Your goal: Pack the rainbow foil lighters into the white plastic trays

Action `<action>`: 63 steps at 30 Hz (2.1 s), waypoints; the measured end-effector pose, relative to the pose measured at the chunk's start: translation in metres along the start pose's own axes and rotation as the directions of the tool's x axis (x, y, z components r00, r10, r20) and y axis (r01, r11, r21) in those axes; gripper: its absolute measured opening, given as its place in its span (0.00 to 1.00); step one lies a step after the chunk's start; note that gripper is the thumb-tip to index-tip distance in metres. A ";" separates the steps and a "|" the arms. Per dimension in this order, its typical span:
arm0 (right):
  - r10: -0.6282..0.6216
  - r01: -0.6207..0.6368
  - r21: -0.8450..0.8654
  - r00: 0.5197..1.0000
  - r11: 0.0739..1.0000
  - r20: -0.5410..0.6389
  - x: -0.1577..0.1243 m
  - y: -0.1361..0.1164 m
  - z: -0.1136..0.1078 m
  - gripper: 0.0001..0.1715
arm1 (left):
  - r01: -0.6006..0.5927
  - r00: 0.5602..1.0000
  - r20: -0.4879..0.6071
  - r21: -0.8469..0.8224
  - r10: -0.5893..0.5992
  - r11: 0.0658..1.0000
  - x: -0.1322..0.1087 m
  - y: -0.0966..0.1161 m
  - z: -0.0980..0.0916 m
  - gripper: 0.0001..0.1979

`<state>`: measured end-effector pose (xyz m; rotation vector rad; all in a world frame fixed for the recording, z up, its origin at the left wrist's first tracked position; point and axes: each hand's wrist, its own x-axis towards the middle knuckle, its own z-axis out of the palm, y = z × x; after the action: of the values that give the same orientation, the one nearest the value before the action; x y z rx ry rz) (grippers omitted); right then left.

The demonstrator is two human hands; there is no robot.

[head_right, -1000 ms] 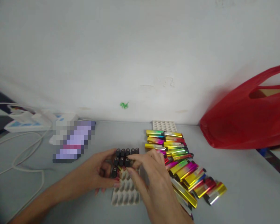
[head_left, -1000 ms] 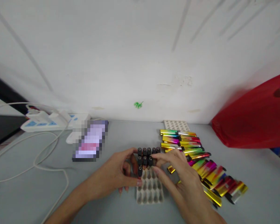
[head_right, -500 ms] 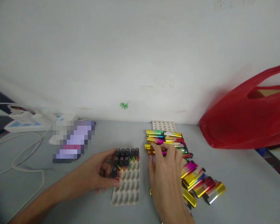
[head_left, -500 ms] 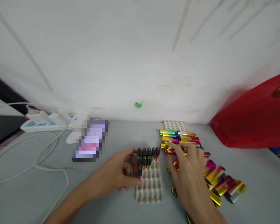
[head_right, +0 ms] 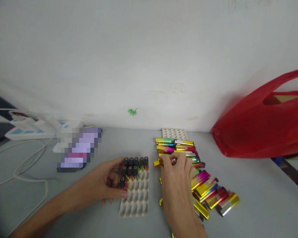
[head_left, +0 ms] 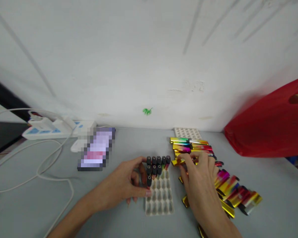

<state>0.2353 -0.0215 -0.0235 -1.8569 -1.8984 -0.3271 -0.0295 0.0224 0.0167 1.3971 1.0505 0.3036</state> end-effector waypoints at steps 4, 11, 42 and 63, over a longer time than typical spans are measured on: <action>-0.020 0.027 0.081 0.996 0.996 -0.087 0.003 -0.005 -0.008 0.10 | 0.002 1.000 -0.003 0.016 -0.002 1.000 0.001 0.000 0.000 0.34; 0.194 -0.136 0.499 0.979 0.856 -0.065 0.002 -0.018 -0.030 0.20 | 0.006 1.000 -0.006 0.004 -0.006 1.000 0.002 0.001 0.000 0.34; 0.050 -0.626 0.722 0.744 -0.295 0.666 0.017 -0.029 -0.051 0.32 | 0.006 1.000 0.007 -0.005 -0.006 1.000 0.002 0.000 0.000 0.33; -0.186 -0.778 0.481 0.585 -0.405 0.789 0.007 -0.028 -0.040 0.34 | 0.023 1.000 0.003 0.009 -0.023 1.000 0.002 -0.001 0.001 0.37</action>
<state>0.2138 -0.0362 0.0180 -0.9650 -0.6163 1.8977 -0.0282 0.0234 0.0151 1.3918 1.0659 0.2802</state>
